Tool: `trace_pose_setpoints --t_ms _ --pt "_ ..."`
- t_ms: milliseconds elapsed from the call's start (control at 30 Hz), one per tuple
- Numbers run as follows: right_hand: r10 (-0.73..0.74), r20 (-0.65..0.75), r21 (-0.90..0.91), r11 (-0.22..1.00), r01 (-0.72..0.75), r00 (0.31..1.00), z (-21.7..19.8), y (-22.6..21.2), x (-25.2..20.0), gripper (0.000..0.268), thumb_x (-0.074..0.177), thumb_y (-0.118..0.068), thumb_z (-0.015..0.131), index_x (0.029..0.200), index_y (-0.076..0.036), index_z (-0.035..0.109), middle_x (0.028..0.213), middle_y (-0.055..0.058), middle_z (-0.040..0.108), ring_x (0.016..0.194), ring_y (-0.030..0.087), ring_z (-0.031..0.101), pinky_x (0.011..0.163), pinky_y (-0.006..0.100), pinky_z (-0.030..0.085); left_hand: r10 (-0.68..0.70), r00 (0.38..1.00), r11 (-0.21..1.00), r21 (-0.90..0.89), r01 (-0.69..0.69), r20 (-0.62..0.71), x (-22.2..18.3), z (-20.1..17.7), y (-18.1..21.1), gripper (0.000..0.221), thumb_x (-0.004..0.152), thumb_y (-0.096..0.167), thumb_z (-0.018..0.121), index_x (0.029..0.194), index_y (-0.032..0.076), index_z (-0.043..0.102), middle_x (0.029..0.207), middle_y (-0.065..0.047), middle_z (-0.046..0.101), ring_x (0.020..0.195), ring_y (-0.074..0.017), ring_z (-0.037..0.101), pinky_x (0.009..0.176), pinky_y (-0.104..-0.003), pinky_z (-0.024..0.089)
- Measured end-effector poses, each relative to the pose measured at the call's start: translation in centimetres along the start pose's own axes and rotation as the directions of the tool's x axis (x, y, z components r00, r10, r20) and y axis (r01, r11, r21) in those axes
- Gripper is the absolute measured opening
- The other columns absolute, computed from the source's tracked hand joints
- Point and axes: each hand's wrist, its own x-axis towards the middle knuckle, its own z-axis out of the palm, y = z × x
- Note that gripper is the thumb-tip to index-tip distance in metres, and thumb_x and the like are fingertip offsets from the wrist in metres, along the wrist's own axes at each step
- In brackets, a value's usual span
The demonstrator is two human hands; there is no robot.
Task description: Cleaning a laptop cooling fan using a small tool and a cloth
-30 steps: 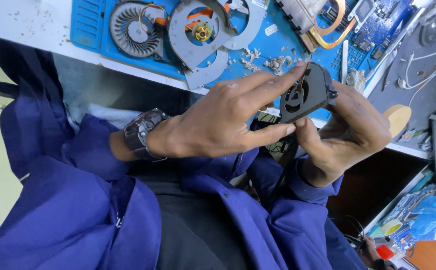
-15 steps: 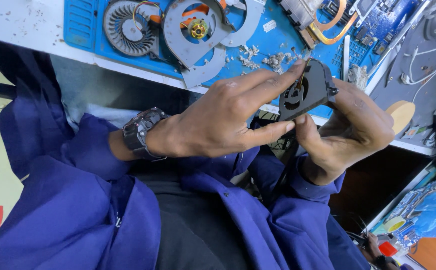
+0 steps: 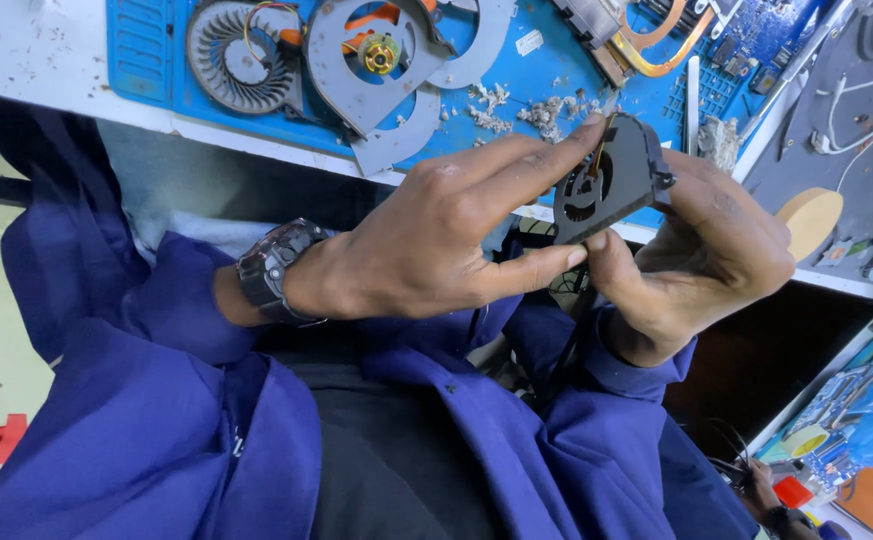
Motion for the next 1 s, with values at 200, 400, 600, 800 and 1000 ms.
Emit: trace_pose_setpoints --t_ms 200,400,600,800,1000 --pt "0.094 0.003 0.01 0.996 -0.094 0.996 -0.2 -0.2 -0.4 0.041 0.086 -0.016 0.078 0.102 0.019 0.061 0.096 0.033 0.066 0.088 0.038 0.067 0.073 0.041 0.053 0.028 1.0 0.999 0.027 -0.028 0.003 0.1 -0.3 -0.1 0.082 0.113 0.045 0.076 0.166 0.01 0.024 0.126 -0.014 0.066 0.11 -0.0304 0.067 0.098 -0.041 0.056" --pt "0.156 0.035 -0.009 0.988 -0.156 0.987 -1.0 -0.4 -0.5 0.049 0.089 -0.025 0.076 0.116 0.015 0.065 0.106 0.029 0.069 0.097 0.035 0.07 0.085 0.041 0.057 0.153 0.988 0.856 0.502 -0.12 -0.025 0.1 -0.7 -0.1 0.128 0.092 0.06 0.113 0.167 0.008 0.023 0.139 -0.014 0.063 0.122 -0.0297 0.072 0.106 -0.042 0.064" --pt "0.253 -0.016 -0.035 0.967 -0.254 0.967 -1.0 -0.9 -1.2 0.052 0.088 -0.032 0.077 0.11 0.013 0.065 0.074 0.012 0.05 0.063 0.015 0.035 0.06 0.033 0.023 0.185 0.977 0.85 0.482 -0.213 0.106 1.1 -3.0 2.1 0.068 0.128 -0.017 0.046 0.173 0.03 0.025 0.178 -0.019 0.025 0.152 -0.0365 0.077 0.118 -0.045 0.067" --pt "0.187 -0.032 -0.024 0.982 -0.188 0.982 -0.5 -1.0 -1.0 0.046 0.091 -0.023 0.072 0.104 0.02 0.061 0.075 0.014 0.049 0.068 0.02 0.041 0.065 0.035 0.03 0.22 0.968 0.866 0.432 -0.252 0.123 2.2 -3.2 2.5 0.061 0.117 -0.013 0.038 0.166 0.023 0.032 0.162 -0.017 0.051 0.133 -0.0338 0.07 0.116 -0.043 0.062" --pt "0.123 -0.019 -0.045 0.991 -0.124 0.992 0.3 -1.6 -0.4 0.021 0.087 0.004 0.061 0.097 0.022 0.058 0.079 0.026 0.056 0.069 0.027 0.049 0.067 0.042 0.041 0.193 0.979 0.81 0.552 -0.198 0.068 2.4 -1.9 2.9 0.053 0.114 -0.006 0.039 0.162 0.017 0.039 0.159 -0.02 0.049 0.124 -0.0328 0.077 0.111 -0.043 0.068"
